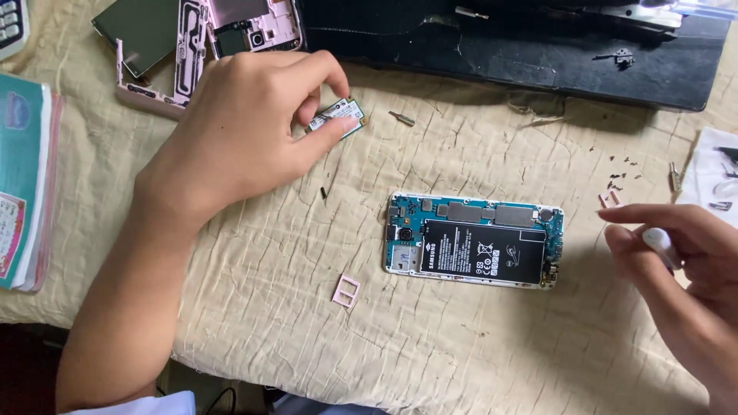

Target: Carefully prying and removing a motherboard from a smartphone chassis using a plastic tool.

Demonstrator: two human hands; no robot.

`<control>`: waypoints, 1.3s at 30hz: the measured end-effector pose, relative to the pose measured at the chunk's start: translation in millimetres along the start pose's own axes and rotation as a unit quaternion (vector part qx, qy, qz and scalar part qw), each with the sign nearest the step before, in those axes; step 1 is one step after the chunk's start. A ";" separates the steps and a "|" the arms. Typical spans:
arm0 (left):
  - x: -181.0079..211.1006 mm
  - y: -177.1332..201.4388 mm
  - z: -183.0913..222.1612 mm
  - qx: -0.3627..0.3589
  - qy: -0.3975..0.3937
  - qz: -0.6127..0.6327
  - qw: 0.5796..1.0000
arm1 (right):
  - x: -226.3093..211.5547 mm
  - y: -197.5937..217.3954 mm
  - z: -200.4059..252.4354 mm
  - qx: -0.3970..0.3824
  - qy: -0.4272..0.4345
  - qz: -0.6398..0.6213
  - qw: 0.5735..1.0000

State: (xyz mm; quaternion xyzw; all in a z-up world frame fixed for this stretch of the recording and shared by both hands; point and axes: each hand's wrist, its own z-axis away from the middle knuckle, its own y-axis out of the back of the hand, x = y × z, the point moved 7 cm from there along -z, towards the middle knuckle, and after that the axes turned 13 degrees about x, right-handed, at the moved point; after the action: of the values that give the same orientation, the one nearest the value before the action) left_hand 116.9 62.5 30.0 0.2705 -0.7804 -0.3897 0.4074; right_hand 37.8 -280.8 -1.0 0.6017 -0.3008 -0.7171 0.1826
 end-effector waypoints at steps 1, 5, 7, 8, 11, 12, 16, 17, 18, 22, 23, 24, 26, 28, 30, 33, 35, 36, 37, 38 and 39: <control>-5.7 -5.0 1.0 -0.049 0.040 -0.026 0.998 | 1.8 0.5 -0.7 0.010 0.005 0.016 1.000; -15.7 -6.5 0.5 -0.083 0.092 0.004 0.992 | -3.7 -4.6 2.1 -0.011 0.045 0.033 0.998; -16.1 -9.0 0.8 -0.107 0.112 0.031 0.987 | -9.5 -7.6 2.2 -0.018 0.075 0.025 0.997; -16.9 -9.5 1.9 -0.106 0.113 0.030 0.987 | -9.5 -8.0 2.1 -0.019 0.076 0.024 0.997; -11.2 -12.2 2.8 -0.111 0.087 0.037 0.989 | 2.0 -5.2 -0.4 -0.008 -0.003 -0.011 1.000; -9.2 -10.6 2.2 -0.105 0.090 0.028 0.990 | -9.5 -2.8 0.1 0.002 0.092 0.014 0.996; -4.5 -11.8 2.8 -0.096 0.088 -0.027 0.991 | -16.4 10.3 15.2 0.035 0.238 0.096 0.966; -3.8 -13.4 4.1 -0.098 0.084 -0.029 0.991 | -11.1 12.0 17.7 0.038 0.235 0.093 0.967; -0.4 -12.4 4.0 -0.065 0.065 -0.031 0.995 | -6.0 14.0 22.3 0.030 0.234 0.062 0.970; 38.8 -19.0 2.2 0.019 -0.028 0.075 0.997 | -9.6 13.0 31.8 -0.018 0.178 -0.003 0.984; 52.4 -27.2 4.4 0.014 -0.032 0.078 0.996 | -14.3 14.9 28.0 -0.014 0.172 -0.003 0.985; 71.4 -31.0 6.9 0.032 -0.071 0.130 0.988 | -23.9 13.2 27.2 -0.030 0.214 0.033 0.976; 98.3 -34.6 10.9 0.045 -0.113 0.189 0.974 | -35.0 9.6 22.9 -0.042 0.247 0.073 0.965; 125.3 -41.9 17.8 -0.012 -0.189 0.188 0.964 | -50.6 10.2 24.9 -0.009 0.333 0.070 0.940; 129.7 -51.7 24.9 -0.054 -0.207 0.162 0.963 | -50.3 13.3 21.5 -0.024 0.317 0.092 0.944; 129.6 -62.4 30.6 -0.107 -0.225 0.125 0.960 | -53.0 10.9 19.4 -0.032 0.315 0.112 0.942; 127.7 -66.6 30.3 -0.126 -0.227 0.125 0.958 | -54.6 9.5 18.8 -0.024 0.318 0.114 0.941; 126.7 -66.8 29.3 -0.123 -0.227 0.127 0.958 | -54.8 8.6 18.7 -0.024 0.318 0.112 0.941; 125.7 -67.0 28.5 -0.120 -0.228 0.129 0.958 | -54.9 7.6 18.8 -0.024 0.318 0.110 0.941; 124.9 -67.6 27.8 -0.121 -0.227 0.129 0.958 | -55.8 7.2 18.5 -0.025 0.317 0.109 0.942; 125.5 -66.4 27.1 -0.110 -0.237 0.129 0.957 | -56.8 7.3 18.1 -0.021 0.317 0.112 0.942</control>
State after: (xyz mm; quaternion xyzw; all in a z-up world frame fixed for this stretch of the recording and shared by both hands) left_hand 35.5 -56.4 18.4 0.0212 -0.8353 -0.4702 0.2843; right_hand 31.4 -247.1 48.3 0.7560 -0.2779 -0.4704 0.3605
